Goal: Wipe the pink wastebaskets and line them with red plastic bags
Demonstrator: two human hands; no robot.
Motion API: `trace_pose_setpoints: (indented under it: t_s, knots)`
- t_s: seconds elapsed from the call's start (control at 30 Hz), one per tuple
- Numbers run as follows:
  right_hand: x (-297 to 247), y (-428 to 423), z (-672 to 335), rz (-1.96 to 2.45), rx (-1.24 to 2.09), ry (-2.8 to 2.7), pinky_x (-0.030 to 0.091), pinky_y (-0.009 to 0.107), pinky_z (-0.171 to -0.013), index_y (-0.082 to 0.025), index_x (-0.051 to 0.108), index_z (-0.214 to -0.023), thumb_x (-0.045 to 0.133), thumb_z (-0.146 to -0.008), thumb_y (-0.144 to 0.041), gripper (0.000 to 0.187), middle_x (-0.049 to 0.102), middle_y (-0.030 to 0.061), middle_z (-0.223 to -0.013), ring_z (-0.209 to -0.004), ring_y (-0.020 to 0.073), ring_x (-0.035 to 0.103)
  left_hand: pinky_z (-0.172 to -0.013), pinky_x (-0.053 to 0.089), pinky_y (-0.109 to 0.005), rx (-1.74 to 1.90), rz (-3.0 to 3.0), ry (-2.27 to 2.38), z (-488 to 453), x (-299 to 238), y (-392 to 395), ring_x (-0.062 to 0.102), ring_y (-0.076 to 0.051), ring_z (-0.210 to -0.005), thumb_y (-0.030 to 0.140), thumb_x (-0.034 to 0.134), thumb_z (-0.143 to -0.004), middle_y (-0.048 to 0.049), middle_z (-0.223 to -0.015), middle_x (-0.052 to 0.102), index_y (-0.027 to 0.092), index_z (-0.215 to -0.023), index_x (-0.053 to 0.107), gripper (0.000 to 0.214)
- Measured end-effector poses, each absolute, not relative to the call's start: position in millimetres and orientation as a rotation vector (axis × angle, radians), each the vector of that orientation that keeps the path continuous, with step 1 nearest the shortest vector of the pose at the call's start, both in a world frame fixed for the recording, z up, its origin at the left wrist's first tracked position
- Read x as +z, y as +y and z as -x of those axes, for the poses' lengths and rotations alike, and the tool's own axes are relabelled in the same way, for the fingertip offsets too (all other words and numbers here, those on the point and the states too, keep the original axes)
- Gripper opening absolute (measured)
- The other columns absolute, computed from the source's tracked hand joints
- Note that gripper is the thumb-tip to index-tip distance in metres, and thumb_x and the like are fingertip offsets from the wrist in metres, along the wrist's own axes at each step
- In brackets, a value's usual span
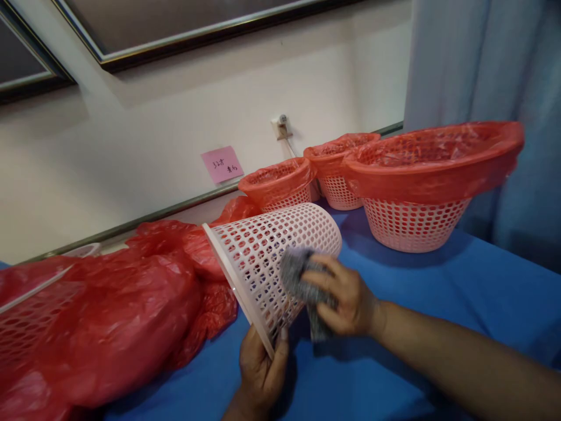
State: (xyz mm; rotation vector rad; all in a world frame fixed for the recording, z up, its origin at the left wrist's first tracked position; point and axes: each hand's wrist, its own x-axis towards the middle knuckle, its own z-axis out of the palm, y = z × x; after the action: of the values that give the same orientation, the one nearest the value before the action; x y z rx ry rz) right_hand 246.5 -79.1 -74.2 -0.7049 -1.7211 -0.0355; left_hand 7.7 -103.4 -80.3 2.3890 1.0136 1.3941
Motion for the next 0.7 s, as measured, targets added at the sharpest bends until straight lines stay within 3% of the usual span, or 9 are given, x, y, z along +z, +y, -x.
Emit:
trace_pose_setpoints:
  t_s: [0.1,0.23,0.33,0.43,0.5,0.57,0.63,0.7]
  knots:
    - [-82.7,-41.8,-274.5,1.232,0.081,-1.311,0.052,0.052,-0.106,-0.020,0.066,-0.128,0.056,-0.079,-0.023,0.050,0.060,0.0147,-0.132,-0.124,0.0318,0.061,-0.098,0.062,-0.044,1.372,-2.515,0.985,-8.2,-81.8,-102.3,0.074,-0.028,-0.110,0.020,0.057,-0.098,-0.0105,-0.120,0.076,0.024,-0.134,0.066,0.037]
    - [-88.6,-12.2,-297.9,1.442,0.259,-1.130,0.051,0.055,-0.108,-0.021,0.066,-0.128,0.056,-0.080,-0.029,0.050,0.067,0.0117,-0.119,-0.115,0.0310,0.067,-0.091,0.064,-0.042,1.291,-2.613,0.896,-12.8,-79.3,-101.2,0.075,-0.028,-0.108,0.017,0.057,-0.096,-0.0115,-0.119,0.076,0.024,-0.134,0.066,0.040]
    - [-84.7,-29.5,-285.1,1.308,0.108,-1.353,0.048,0.054,-0.113,-0.020,0.056,-0.142,0.056,-0.082,-0.025,0.061,0.058,0.0153,-0.140,-0.130,0.0318,0.059,-0.087,0.064,-0.037,1.244,-2.625,0.894,-16.7,-75.1,-99.4,0.076,-0.026,-0.103,0.014,0.057,-0.095,-0.0096,-0.113,0.077,0.023,-0.130,0.068,0.038]
    - [-78.2,-64.6,-259.5,1.041,-0.067,-1.651,0.048,0.053,-0.114,-0.018,0.041,-0.154,0.056,-0.083,-0.020,0.073,0.046,0.0182,-0.154,-0.141,0.0325,0.050,-0.093,0.062,-0.039,1.182,-2.655,0.919,-18.5,-73.4,-97.6,0.073,-0.027,-0.110,0.014,0.055,-0.095,-0.0107,-0.120,0.075,0.021,-0.131,0.066,0.039]
    - [-75.3,-84.9,-245.2,0.797,-0.148,-1.800,0.055,0.050,-0.106,-0.017,0.040,-0.153,0.055,-0.083,-0.020,0.072,0.047,0.0191,-0.151,-0.135,0.0317,0.056,-0.090,0.062,-0.038,1.145,-2.683,0.912,-18.6,-73.7,-97.5,0.074,-0.026,-0.105,0.016,0.053,-0.094,-0.0116,-0.115,0.076,0.019,-0.121,0.070,0.032]
    - [-73.8,-97.8,-236.2,0.551,-0.199,-1.892,0.061,0.044,-0.095,-0.015,0.045,-0.149,0.053,-0.083,-0.023,0.067,0.051,0.0198,-0.146,-0.124,0.0293,0.063,-0.076,0.062,-0.034,1.146,-2.708,0.892,-18.7,-73.9,-98.4,0.074,-0.024,-0.087,0.019,0.053,-0.094,-0.0091,-0.094,0.077,0.019,-0.096,0.072,0.020]
    - [-73.2,-103.4,-232.3,0.405,-0.216,-1.915,0.063,0.040,-0.088,-0.012,0.049,-0.145,0.053,-0.084,-0.024,0.062,0.054,0.0203,-0.142,-0.116,0.0275,0.066,-0.068,0.060,-0.032,1.169,-2.722,0.864,-19.1,-73.2,-99.7,0.071,-0.021,-0.074,0.023,0.053,-0.093,-0.0063,-0.079,0.073,0.020,-0.079,0.068,0.021]
    - [-73.3,-103.1,-232.2,0.399,-0.205,-1.906,0.063,0.040,-0.086,-0.013,0.051,-0.142,0.054,-0.083,-0.025,0.060,0.055,0.0199,-0.141,-0.114,0.0272,0.067,-0.073,0.061,-0.033,1.184,-2.702,0.866,-19.5,-72.0,-100.4,0.071,-0.022,-0.079,0.022,0.052,-0.094,-0.0067,-0.085,0.074,0.020,-0.086,0.070,0.019]
